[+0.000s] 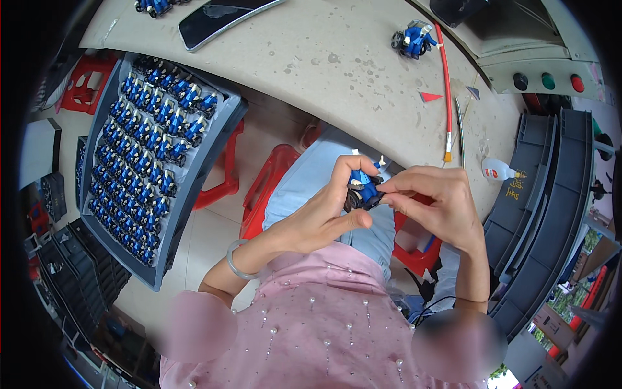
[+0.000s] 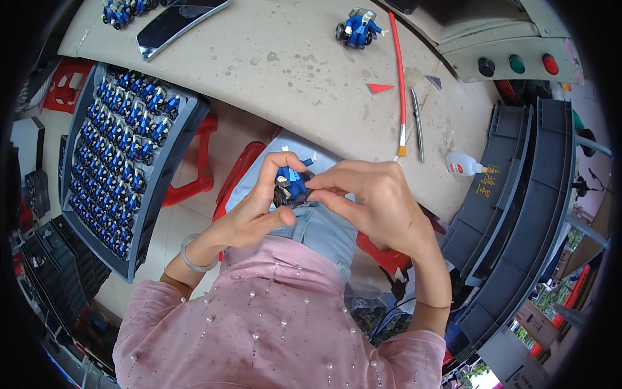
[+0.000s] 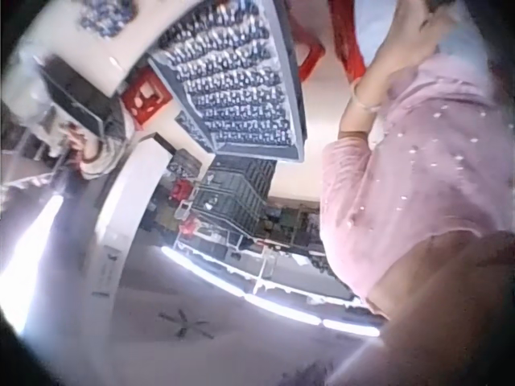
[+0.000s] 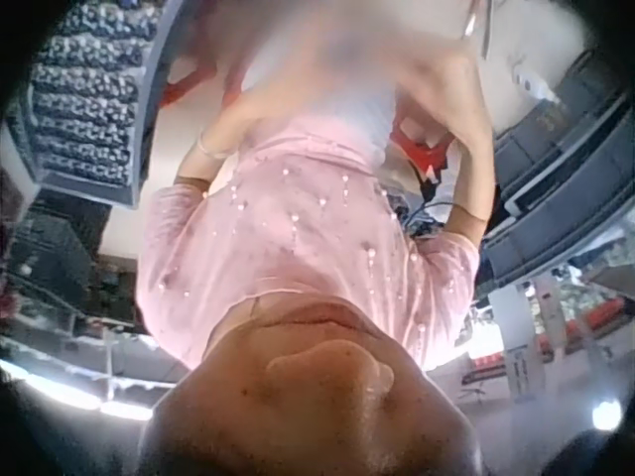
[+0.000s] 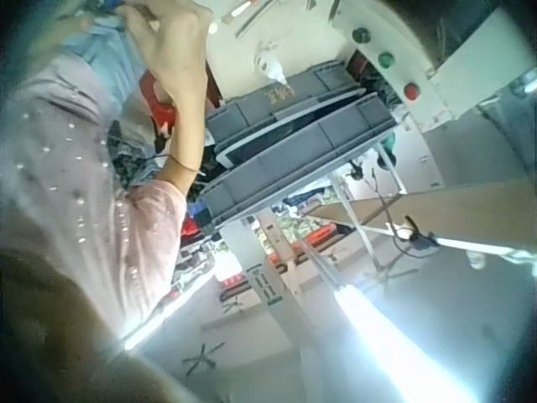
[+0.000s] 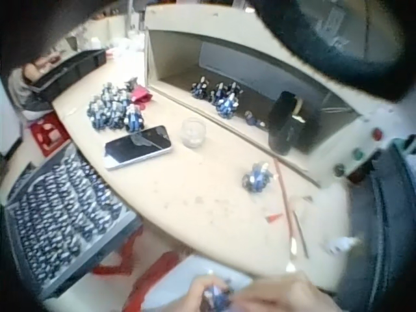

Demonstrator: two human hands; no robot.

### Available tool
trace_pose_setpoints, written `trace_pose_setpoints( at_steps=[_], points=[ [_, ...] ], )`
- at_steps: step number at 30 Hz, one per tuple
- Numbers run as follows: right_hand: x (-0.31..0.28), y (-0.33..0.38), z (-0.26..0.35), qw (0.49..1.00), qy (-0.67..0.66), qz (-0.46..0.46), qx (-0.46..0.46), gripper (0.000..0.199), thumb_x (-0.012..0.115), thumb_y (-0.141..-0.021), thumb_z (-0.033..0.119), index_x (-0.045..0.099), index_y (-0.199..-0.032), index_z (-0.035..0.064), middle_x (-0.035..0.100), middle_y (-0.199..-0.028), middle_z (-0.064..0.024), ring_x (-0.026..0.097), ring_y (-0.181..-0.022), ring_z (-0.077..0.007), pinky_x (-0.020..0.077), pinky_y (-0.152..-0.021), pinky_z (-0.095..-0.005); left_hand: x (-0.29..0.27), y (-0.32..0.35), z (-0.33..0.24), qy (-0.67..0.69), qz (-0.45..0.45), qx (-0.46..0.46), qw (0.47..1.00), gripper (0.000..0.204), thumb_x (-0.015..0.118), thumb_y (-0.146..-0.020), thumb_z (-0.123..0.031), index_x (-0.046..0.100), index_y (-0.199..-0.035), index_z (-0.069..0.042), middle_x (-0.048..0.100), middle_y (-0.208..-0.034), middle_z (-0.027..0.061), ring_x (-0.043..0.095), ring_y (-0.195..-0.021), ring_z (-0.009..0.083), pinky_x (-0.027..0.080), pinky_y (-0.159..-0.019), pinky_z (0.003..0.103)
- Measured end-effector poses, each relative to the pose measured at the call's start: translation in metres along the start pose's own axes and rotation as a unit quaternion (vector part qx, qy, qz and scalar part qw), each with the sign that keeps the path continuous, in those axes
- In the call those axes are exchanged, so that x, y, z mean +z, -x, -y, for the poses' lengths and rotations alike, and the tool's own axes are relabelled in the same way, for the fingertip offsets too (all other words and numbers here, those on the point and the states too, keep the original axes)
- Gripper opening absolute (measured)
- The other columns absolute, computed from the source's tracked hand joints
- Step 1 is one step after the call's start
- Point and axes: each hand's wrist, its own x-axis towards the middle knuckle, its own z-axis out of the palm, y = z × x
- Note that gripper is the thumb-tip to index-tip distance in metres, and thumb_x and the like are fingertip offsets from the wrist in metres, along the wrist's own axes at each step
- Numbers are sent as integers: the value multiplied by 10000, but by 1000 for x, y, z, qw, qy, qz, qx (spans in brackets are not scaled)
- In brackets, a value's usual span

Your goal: Assemble and paint small blue and white robot toy components at a factory workbench.

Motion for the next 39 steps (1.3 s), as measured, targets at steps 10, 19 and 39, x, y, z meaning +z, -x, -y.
trace_pose_setpoints(
  at_steps=[10, 19, 39],
  points=[
    [5, 9, -20, 932, -286, 70, 212, 124, 680, -804, -40, 682, -924, -74, 695, -797, -105, 649, -681, -100, 539, -591, -227, 3, 4, -5, 127, 44, -143, 981, 525, 333, -1004, -479, 265, -1300, -51, 397, -996, 60, 386, -843, 107, 387, -756, 254],
    [21, 24, -25, 920, -309, 4, 239, 127, 663, -803, -51, 679, -927, -74, 690, -783, -96, 644, -646, -110, 529, -589, -226, 7, 7, 2, 189, 50, -244, 950, 531, 300, -992, -522, 297, -1313, -98, 442, -1120, 76, 480, -1009, 129, 462, -847, 306],
    [13, 48, -11, 937, 199, -137, -252, 276, 761, -653, -12, 650, -894, -86, 605, -716, -112, 613, -583, -194, 492, -468, -263, 12, -2, 6, -116, 61, 137, 982, 469, 448, -973, -386, 329, -1217, -4, 508, -1086, 206, 551, -870, 339, 452, -802, 400]
  ],
)
